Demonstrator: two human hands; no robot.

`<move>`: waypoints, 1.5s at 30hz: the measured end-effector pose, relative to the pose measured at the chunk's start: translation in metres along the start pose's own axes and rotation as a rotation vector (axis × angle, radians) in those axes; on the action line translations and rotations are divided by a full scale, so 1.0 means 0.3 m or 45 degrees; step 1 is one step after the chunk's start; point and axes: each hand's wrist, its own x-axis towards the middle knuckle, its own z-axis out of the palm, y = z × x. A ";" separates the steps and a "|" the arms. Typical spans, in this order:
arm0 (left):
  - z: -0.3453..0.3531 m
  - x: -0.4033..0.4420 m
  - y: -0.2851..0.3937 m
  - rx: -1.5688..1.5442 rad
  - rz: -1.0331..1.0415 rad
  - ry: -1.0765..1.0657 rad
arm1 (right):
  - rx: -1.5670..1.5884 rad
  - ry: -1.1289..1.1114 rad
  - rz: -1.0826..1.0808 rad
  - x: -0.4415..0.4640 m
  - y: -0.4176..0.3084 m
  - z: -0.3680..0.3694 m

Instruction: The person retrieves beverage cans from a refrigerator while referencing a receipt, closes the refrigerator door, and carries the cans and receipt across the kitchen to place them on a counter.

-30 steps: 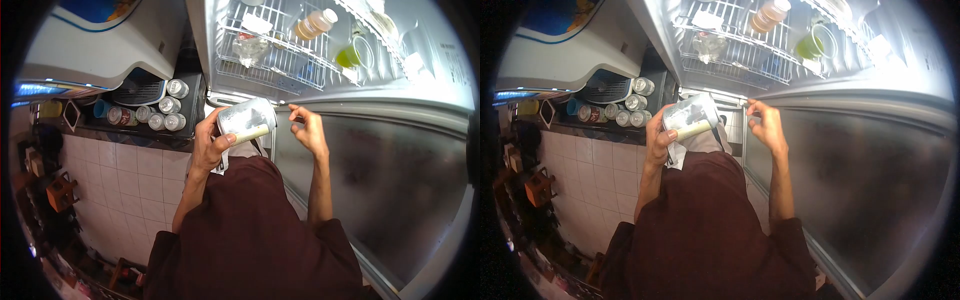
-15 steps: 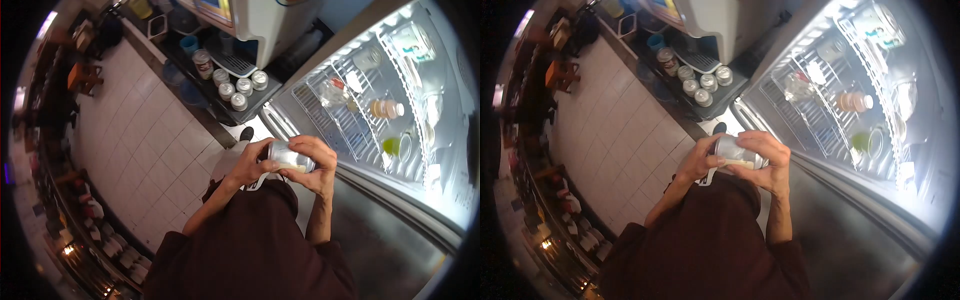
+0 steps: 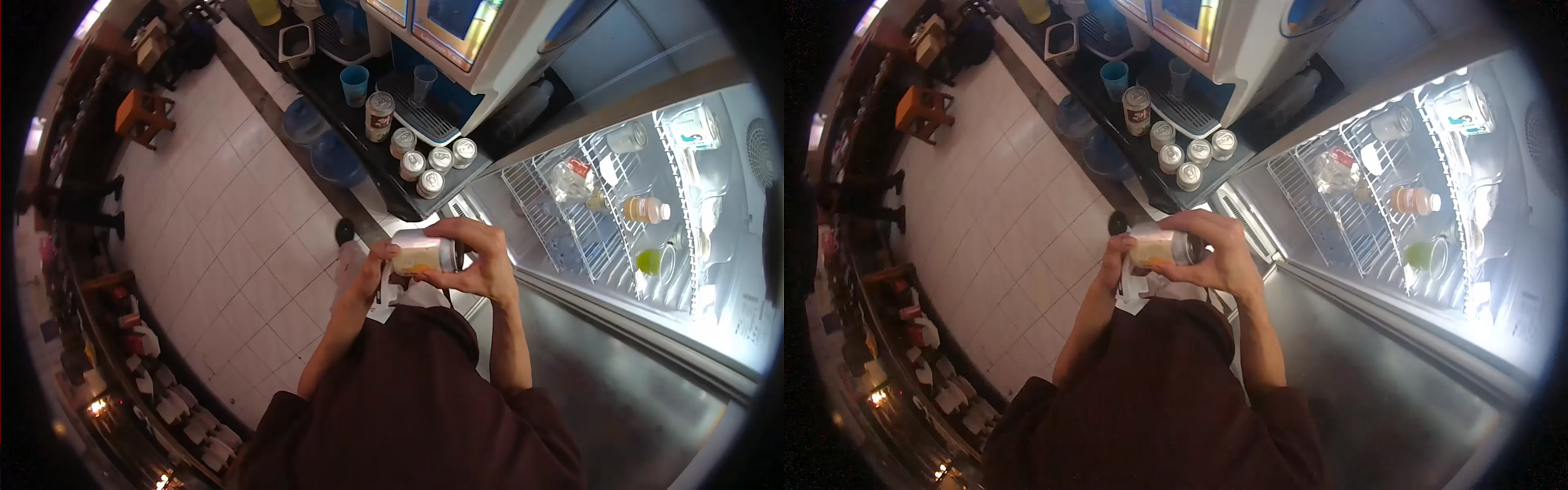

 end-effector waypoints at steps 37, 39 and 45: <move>-0.638 0.145 0.576 0.569 0.427 0.294 | -0.823 0.499 0.195 0.595 0.336 0.747; -0.567 0.179 0.524 0.535 0.488 0.296 | -0.193 0.413 0.644 0.306 0.266 0.685; -0.299 0.276 0.366 0.652 0.341 0.189 | -0.680 1.073 2.144 -1.180 0.031 0.665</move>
